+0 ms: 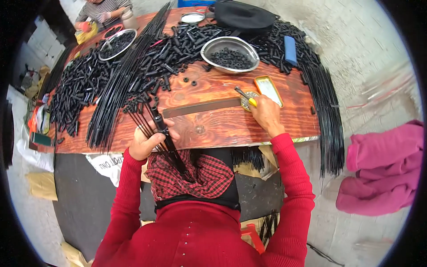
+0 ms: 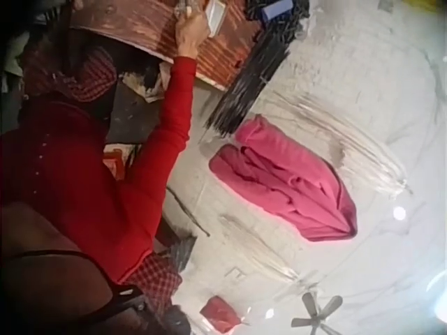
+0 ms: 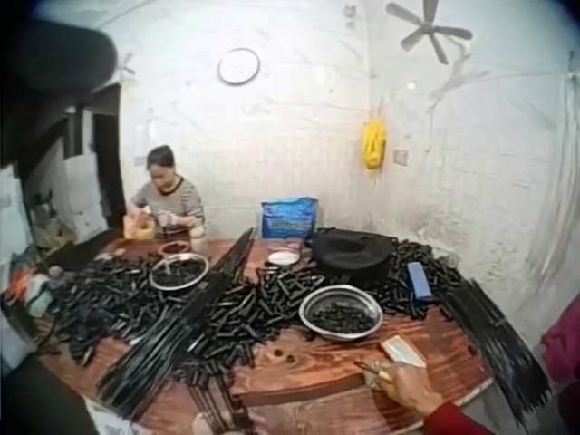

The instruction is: Manually assembling and trimming bundles of black electrical wires using pliers.

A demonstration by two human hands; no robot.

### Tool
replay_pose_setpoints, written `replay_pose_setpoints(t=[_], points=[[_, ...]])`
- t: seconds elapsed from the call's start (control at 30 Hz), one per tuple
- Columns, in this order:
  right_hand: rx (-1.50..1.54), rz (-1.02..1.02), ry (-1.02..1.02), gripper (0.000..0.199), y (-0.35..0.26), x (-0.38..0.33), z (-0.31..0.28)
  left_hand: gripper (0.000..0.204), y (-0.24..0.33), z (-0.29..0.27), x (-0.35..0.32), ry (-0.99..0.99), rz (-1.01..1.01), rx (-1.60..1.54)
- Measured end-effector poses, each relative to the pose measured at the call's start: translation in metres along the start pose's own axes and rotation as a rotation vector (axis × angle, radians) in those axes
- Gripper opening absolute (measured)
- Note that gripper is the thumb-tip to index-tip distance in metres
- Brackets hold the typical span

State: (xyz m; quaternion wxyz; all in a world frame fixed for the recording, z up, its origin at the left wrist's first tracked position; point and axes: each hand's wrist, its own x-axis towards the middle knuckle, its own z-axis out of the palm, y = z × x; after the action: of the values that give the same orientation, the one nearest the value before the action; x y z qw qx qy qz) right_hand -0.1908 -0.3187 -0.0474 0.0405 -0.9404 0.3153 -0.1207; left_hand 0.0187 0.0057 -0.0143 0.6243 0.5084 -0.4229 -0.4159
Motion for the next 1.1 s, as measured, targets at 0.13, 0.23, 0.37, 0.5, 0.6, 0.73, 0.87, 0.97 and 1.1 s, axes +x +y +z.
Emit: replay_pose_setpoints(t=[0.13,0.23,0.37,0.5,0.6,0.73,0.87,0.97,1.1], points=[[0.021,-0.019,0.035,0.022,-0.0027,0.0024,0.0018,0.04,0.0013,-0.0015,-0.0021,-0.029,0.021,0.002],[0.038,-0.025,0.058,0.021,-0.0025,0.0027,0.0044,0.038,-0.001,-0.0014,-0.0029,-0.024,0.032,-0.043],[0.055,-0.001,0.045,0.022,-0.0022,0.0031,0.0039,0.037,-0.0012,-0.0006,-0.0033,-0.023,0.025,-0.044],[0.046,0.007,0.058,0.024,-0.0012,0.0027,0.0042,0.037,-0.0022,0.0003,-0.0027,-0.015,0.034,-0.022],[0.04,0.056,0.009,0.026,-0.0026,0.0041,-0.0014,0.037,-0.0004,0.0006,-0.0027,-0.022,0.044,-0.007],[0.057,0.058,0.051,0.027,0.005,-0.0004,0.0003,0.038,-0.0025,0.0022,-0.0009,-0.025,0.026,0.005],[0.032,0.05,-0.002,0.023,0.0004,0.0023,-0.0007,0.041,0.0034,0.0051,-0.0026,0.007,-0.029,0.005],[0.042,-0.016,0.033,0.019,0.0014,0.0023,0.004,0.04,0.002,0.0048,-0.0034,0.018,-0.039,-0.019],[0.007,-0.023,0.033,0.021,-0.0006,0.0033,0.0034,0.04,0.0018,0.0062,-0.0025,0.005,-0.02,0.007]])
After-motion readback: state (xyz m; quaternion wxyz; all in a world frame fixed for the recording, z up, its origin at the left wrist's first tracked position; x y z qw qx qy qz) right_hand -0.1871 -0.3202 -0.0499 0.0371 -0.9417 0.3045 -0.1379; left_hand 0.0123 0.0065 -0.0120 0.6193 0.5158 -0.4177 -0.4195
